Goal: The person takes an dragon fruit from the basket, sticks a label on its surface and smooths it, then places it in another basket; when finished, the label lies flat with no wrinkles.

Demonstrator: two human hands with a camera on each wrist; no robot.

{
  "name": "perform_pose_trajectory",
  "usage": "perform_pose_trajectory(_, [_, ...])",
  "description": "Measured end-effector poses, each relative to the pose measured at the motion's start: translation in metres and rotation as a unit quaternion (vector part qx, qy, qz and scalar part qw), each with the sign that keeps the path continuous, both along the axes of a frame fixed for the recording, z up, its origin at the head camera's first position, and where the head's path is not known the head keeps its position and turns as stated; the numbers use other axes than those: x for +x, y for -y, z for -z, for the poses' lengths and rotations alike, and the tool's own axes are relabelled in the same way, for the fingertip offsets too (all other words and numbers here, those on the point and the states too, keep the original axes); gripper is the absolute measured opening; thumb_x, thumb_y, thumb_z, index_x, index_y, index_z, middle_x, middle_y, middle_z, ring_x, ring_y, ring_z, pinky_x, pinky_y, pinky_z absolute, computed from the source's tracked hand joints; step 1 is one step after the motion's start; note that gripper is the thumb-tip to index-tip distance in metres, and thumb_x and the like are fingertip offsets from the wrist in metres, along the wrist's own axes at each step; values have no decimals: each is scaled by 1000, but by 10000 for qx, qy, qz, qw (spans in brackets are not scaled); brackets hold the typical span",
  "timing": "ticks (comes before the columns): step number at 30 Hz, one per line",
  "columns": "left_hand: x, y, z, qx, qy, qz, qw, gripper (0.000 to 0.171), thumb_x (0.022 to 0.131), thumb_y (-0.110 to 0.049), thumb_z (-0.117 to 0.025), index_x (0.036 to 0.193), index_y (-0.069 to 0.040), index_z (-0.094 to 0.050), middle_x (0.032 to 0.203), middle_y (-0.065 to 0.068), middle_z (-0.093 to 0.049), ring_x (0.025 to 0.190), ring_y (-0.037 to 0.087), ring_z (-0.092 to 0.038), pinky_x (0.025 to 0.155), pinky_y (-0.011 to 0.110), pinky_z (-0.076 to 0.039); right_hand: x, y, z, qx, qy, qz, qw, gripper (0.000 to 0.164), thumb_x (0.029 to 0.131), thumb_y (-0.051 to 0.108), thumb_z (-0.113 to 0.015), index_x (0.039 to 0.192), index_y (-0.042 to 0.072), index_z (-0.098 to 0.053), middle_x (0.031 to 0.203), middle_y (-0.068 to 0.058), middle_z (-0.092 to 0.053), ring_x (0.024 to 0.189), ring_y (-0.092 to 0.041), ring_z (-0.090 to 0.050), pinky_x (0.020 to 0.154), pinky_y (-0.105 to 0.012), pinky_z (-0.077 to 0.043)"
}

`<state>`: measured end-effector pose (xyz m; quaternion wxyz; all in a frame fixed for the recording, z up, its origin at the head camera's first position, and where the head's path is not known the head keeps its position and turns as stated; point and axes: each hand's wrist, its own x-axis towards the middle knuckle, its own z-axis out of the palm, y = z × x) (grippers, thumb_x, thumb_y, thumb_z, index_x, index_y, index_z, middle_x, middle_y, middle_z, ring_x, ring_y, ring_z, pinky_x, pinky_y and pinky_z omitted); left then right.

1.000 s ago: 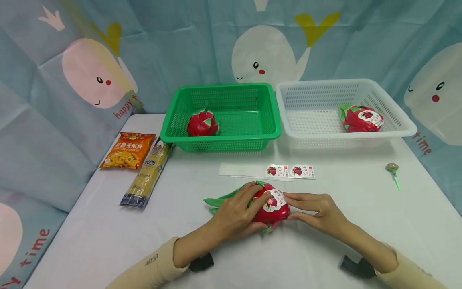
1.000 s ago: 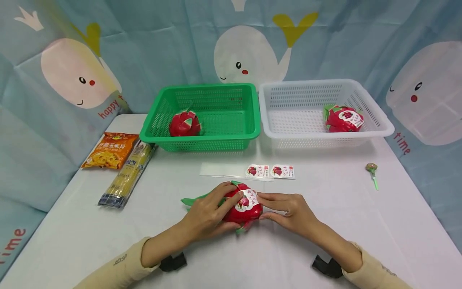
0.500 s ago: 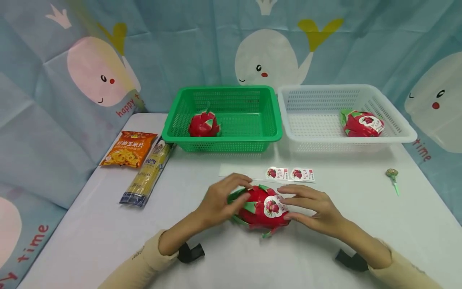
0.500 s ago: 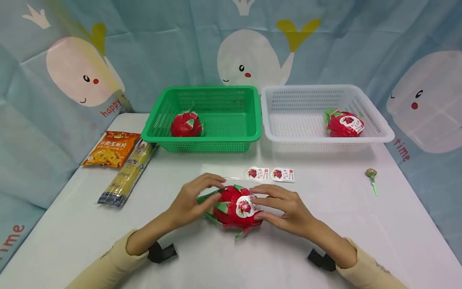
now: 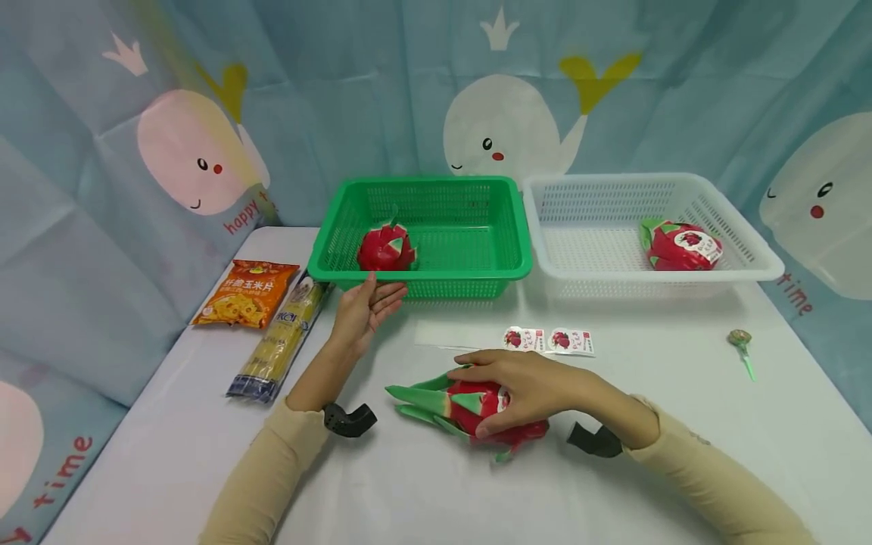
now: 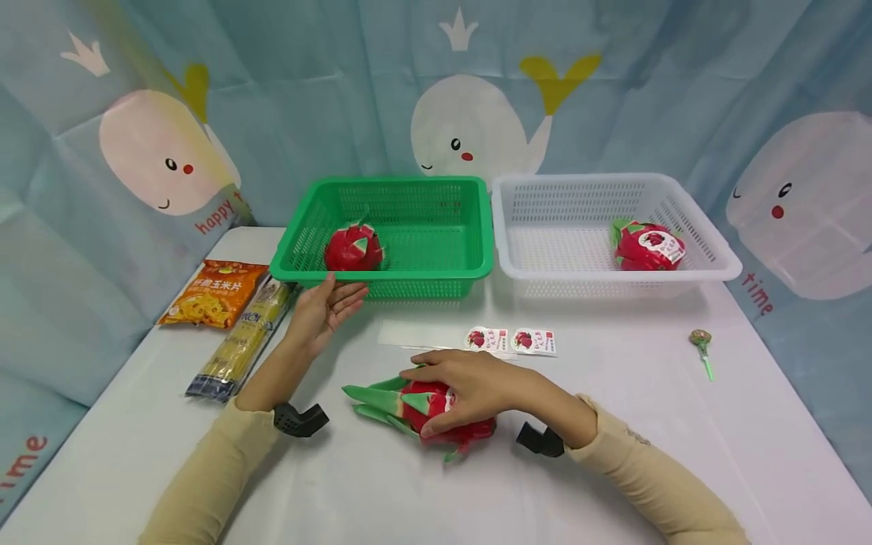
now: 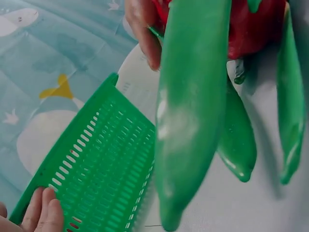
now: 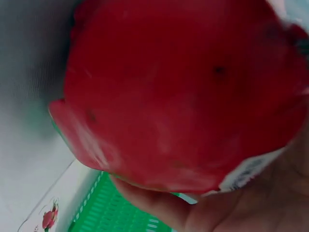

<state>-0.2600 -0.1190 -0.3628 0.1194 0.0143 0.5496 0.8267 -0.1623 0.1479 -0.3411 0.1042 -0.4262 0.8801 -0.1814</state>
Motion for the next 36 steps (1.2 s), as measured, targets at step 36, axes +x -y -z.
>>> perform_pose_trajectory(36, [-7,3,7,483,-82,-78,9988,27,99,-24,-37,111,0,-43,96,3,-69,96,13,-66,84,22,-52,-62,-128,-94,-1341,433,3777,9151,64,85,39,-62,139,16,-40,121,-17,-50,101,-29,-47,64,-29,-54])
